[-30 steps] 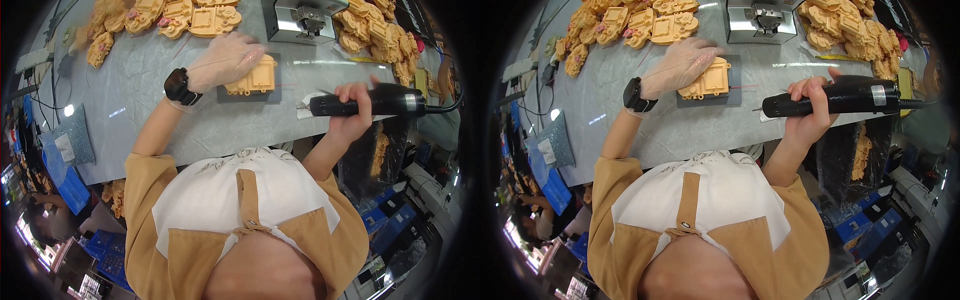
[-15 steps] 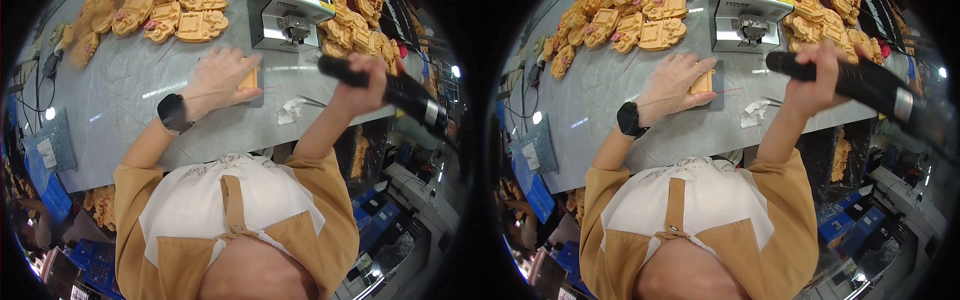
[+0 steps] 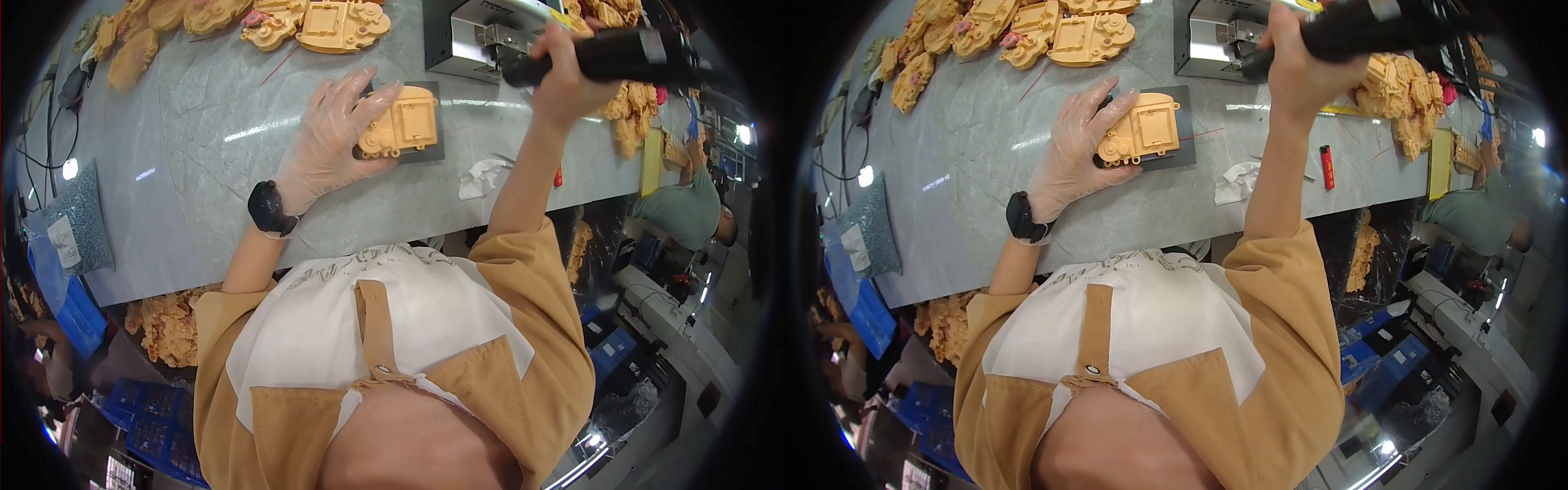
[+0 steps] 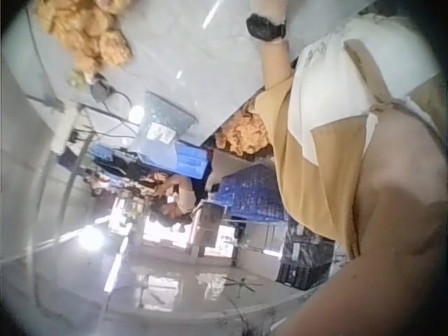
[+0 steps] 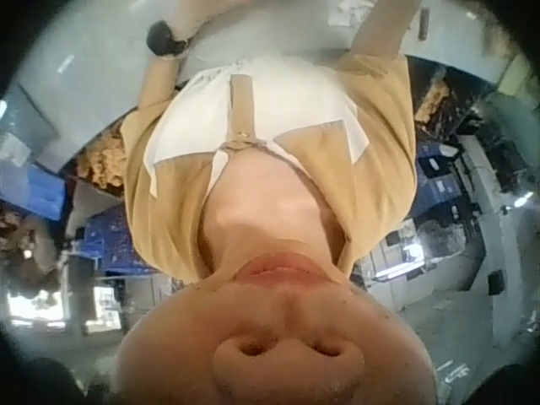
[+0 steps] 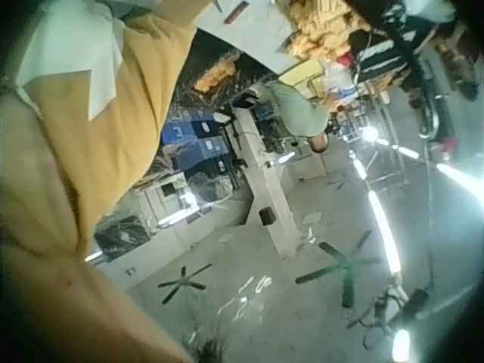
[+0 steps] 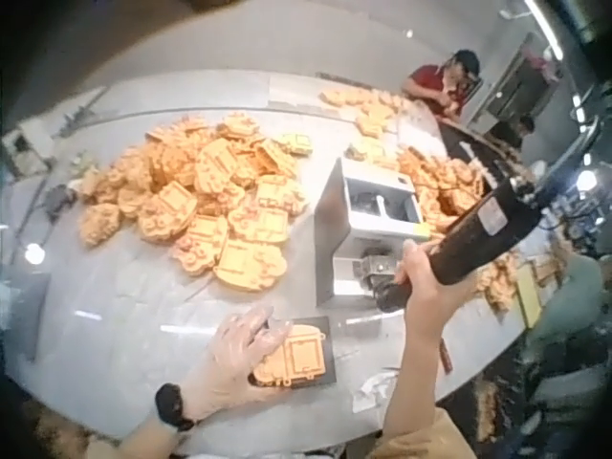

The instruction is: The person places plastic casing parts onto a fixture one at a time and secures them using an electric screwdriver.

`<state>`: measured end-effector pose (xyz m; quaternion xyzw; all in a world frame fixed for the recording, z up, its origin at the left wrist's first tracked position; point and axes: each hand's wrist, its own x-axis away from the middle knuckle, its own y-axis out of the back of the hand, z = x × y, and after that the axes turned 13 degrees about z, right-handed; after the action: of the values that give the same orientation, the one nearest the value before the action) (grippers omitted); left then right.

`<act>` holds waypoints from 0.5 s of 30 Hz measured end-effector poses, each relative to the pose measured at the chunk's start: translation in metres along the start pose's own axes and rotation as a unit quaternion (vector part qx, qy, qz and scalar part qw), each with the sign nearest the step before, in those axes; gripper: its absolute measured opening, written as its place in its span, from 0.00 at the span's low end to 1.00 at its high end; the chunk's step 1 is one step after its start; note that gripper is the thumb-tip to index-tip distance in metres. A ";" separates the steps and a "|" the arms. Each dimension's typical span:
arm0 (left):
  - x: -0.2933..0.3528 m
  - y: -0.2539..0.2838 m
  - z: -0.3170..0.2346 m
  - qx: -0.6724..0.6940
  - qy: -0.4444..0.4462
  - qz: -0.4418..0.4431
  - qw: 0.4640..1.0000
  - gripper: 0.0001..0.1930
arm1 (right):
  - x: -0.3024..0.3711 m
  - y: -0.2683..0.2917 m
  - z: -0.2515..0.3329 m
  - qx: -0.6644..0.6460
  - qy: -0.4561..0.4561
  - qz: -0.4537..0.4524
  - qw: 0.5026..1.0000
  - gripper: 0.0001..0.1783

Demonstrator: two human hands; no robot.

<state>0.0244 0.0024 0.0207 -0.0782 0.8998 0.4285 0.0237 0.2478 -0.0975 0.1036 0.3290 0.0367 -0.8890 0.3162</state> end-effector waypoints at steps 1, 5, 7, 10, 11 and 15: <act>-0.007 -0.005 0.005 0.026 -0.022 -0.028 0.999 0.45 | 0.016 0.001 0.012 -0.025 -0.018 -0.026 0.999 0.22; -0.012 -0.017 0.003 0.046 -0.027 -0.068 0.996 0.45 | 0.038 0.000 0.046 -0.113 0.018 -0.082 0.990 0.28; -0.010 -0.018 0.005 0.046 -0.029 -0.061 0.997 0.46 | 0.021 0.000 0.037 -0.074 0.054 -0.100 0.991 0.26; -0.008 -0.015 0.007 0.025 -0.031 -0.055 0.998 0.44 | -0.007 -0.001 0.016 -0.056 0.072 -0.110 0.990 0.19; -0.006 -0.015 0.006 0.025 -0.032 -0.058 0.998 0.44 | -0.011 0.000 0.010 -0.047 0.074 -0.111 0.990 0.18; 0.002 -0.013 0.005 -0.048 0.017 -0.045 0.998 0.46 | -0.021 0.011 -0.007 0.067 0.044 -0.077 0.994 0.11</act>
<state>0.0245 -0.0017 0.0069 -0.1265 0.8741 0.4683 0.0241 0.2707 -0.0926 0.1124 0.3848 0.0157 -0.8957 0.2221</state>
